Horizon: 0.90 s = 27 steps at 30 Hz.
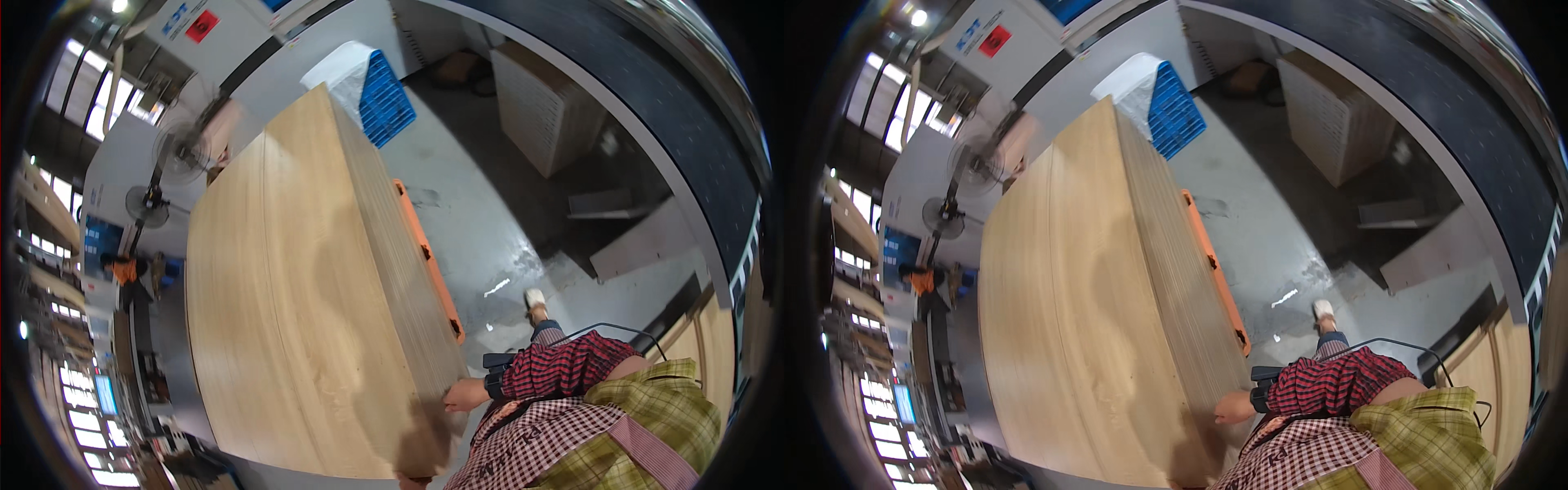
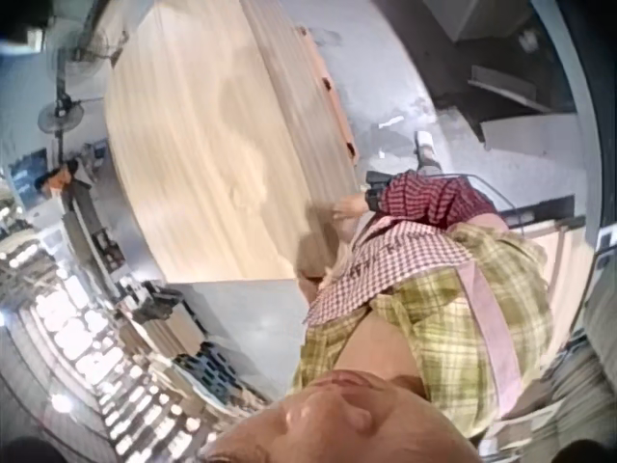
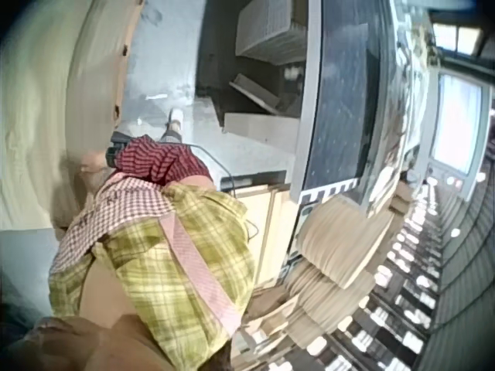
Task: Processing wood panels through an industrial machine, including cleaning with an air nozzle and stacking.
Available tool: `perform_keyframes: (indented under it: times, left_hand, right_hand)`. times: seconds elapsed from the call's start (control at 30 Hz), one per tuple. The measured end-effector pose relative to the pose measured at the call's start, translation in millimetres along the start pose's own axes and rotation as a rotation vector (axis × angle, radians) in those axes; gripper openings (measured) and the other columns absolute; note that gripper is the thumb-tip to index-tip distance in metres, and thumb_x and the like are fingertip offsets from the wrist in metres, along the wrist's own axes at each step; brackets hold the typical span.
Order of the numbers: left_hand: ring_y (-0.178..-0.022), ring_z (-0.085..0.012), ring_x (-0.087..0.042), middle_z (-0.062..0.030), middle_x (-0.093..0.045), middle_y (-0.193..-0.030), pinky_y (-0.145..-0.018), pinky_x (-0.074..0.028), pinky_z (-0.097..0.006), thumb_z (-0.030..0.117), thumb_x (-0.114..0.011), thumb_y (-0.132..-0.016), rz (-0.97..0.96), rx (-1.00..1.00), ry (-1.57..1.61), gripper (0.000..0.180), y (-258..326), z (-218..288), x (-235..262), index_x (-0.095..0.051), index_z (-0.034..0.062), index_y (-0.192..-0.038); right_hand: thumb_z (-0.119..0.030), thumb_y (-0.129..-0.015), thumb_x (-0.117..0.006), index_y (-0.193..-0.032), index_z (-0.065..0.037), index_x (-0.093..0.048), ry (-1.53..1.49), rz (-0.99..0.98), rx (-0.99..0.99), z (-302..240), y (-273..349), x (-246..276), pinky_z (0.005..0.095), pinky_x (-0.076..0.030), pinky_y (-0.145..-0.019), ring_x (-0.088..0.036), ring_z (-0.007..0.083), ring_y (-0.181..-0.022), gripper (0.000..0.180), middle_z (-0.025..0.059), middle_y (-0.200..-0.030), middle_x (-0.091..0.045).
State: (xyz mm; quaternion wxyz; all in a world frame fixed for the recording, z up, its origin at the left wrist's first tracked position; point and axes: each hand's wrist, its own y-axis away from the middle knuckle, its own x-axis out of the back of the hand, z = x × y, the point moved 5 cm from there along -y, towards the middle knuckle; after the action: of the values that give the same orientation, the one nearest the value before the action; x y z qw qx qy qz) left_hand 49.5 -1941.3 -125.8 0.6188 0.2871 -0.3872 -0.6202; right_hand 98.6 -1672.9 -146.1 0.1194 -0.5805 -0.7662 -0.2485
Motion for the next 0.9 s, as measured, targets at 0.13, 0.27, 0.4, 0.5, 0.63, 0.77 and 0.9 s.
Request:
perform_keyframes:
  times: [0.13,0.27,0.4,0.5,0.63,0.77,0.9]
  left_hand:
    - [-0.099,-0.0261,-0.050,-0.0144,-0.051,-0.114,-0.084,-0.043,-0.038,0.035,-0.035,-0.091,0.036,0.002,0.042,0.046,6,-15,-53,-0.040,0.0009,-0.122]
    - [-0.099,-0.0260,-0.049,-0.0144,-0.051,-0.113,-0.084,-0.043,-0.038,0.034,-0.036,-0.091,0.043,0.082,-0.014,0.044,18,-48,-119,-0.041,0.0007,-0.120]
    - [-0.099,-0.0260,-0.049,-0.0144,-0.050,-0.113,-0.084,-0.042,-0.038,0.032,-0.037,-0.091,-0.038,0.188,-0.186,0.043,24,-77,-199,-0.042,0.0005,-0.119]
    - [-0.099,-0.0259,-0.049,-0.0144,-0.050,-0.113,-0.085,-0.042,-0.038,0.031,-0.037,-0.091,-0.142,0.163,-0.331,0.042,14,-53,-271,-0.043,0.0003,-0.119]
    - [-0.095,-0.0323,-0.055,-0.0242,-0.052,-0.107,-0.082,-0.045,-0.039,0.037,-0.032,-0.093,-0.351,-0.188,-0.239,0.052,5,37,-401,-0.032,-0.0057,-0.123]
    - [-0.091,-0.0300,-0.054,-0.0203,-0.054,-0.100,-0.077,-0.045,-0.038,0.042,-0.033,-0.092,-0.402,-0.297,-0.127,0.053,-8,117,-476,-0.036,-0.0034,-0.119]
    - [-0.080,-0.0277,-0.053,-0.0173,-0.054,-0.094,-0.075,-0.044,-0.036,0.036,-0.034,-0.093,-0.359,-0.183,0.193,0.044,-35,174,-526,-0.038,-0.0009,-0.116]
  right_hand:
    - [-0.033,-0.087,-0.043,-0.088,-0.001,-0.056,-0.019,-0.068,0.064,47,4,50,0.0448,-0.043,-0.067,-0.056,0.0367,-0.075,0.035,0.0186,-0.080,-0.059]
    - [-0.032,-0.087,-0.042,-0.090,-0.002,-0.057,0.000,-0.017,0.002,109,32,146,0.0447,-0.043,-0.069,-0.056,0.0374,-0.077,0.034,0.0190,-0.083,-0.059]
    - [-0.033,-0.088,-0.041,-0.088,-0.005,-0.057,0.019,0.046,-0.033,162,46,240,0.0461,-0.043,-0.067,-0.056,0.0385,-0.075,0.033,0.0193,-0.079,-0.059]
    - [-0.033,-0.088,-0.042,-0.087,-0.004,-0.056,0.055,0.099,-0.036,203,43,287,0.0459,-0.044,-0.067,-0.055,0.0390,-0.073,0.032,0.0200,-0.078,-0.059]
    - [-0.031,-0.088,-0.039,-0.085,-0.003,-0.056,0.031,0.112,-0.024,226,23,361,0.0462,-0.043,-0.067,-0.055,0.0379,-0.075,0.034,0.0207,-0.078,-0.058]
    - [-0.030,-0.088,-0.038,-0.086,-0.002,-0.056,-0.007,0.194,-0.065,245,-4,405,0.0459,-0.043,-0.068,-0.055,0.0374,-0.075,0.033,0.0200,-0.079,-0.058]
    - [-0.030,-0.089,-0.039,-0.089,-0.003,-0.057,0.017,0.222,-0.102,272,-34,461,0.0447,-0.043,-0.068,-0.056,0.0366,-0.075,0.033,0.0187,-0.081,-0.059]
